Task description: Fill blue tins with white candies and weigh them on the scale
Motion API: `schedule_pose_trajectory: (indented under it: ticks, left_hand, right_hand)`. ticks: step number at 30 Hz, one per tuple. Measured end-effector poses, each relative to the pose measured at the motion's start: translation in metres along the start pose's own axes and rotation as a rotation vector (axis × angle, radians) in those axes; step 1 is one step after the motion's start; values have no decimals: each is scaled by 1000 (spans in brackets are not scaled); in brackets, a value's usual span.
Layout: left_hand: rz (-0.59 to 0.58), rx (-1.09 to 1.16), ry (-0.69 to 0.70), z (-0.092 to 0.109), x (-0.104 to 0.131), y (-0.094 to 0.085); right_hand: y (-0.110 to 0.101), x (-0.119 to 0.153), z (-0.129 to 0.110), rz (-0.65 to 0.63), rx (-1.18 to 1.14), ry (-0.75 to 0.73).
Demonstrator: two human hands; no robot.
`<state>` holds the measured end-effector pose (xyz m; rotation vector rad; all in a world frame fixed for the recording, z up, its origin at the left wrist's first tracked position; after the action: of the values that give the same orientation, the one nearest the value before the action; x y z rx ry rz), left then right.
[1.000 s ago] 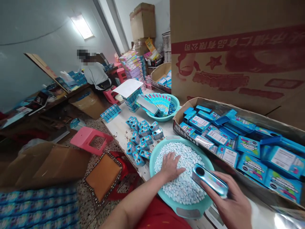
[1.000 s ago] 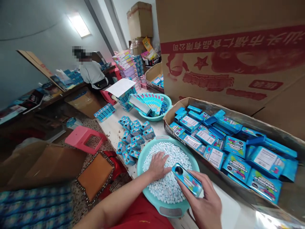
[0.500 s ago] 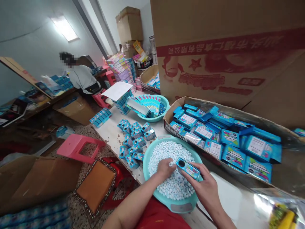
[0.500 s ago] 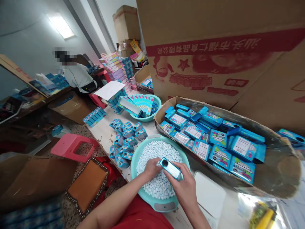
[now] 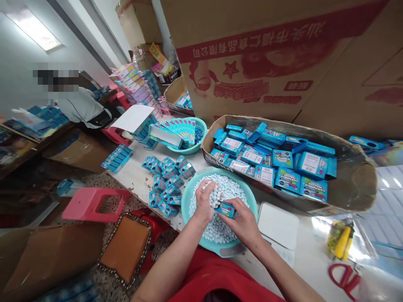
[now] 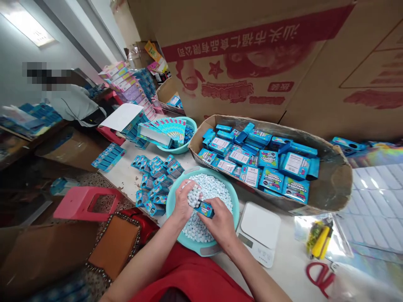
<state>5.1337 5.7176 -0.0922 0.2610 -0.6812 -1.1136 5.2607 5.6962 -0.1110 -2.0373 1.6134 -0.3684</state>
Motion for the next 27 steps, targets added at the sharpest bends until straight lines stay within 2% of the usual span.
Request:
schedule_pose_trajectory:
  ticks: [5, 12, 16, 21, 27]
  left_hand:
    - [19, 21, 107, 2, -1, 2]
    - [107, -16, 112, 2, -9, -2]
    - [87, -9, 91, 1, -7, 0]
    - [75, -59, 166, 5, -6, 4]
    - [78, -73, 172, 3, -9, 3]
  right_hand:
    - [-2, -2, -10, 34, 34, -29]
    - [-7, -7, -12, 61, 38, -52]
    - [-9, -9, -13, 57, 33, -51]
    - [-10, -10, -14, 41, 9, -28]
    - [-6, -12, -14, 22, -13, 22]
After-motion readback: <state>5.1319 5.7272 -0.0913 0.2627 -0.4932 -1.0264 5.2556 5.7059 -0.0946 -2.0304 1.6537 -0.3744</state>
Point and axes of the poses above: each hand's wrist, its own x-axis away from the middle knuckle, its own y-axis out of the palm, z = x × y, the point moved 4 cm from there along -x, towards the middle knuckle, and after that the axes turned 4 degrees about x, right-handed, at the moved point
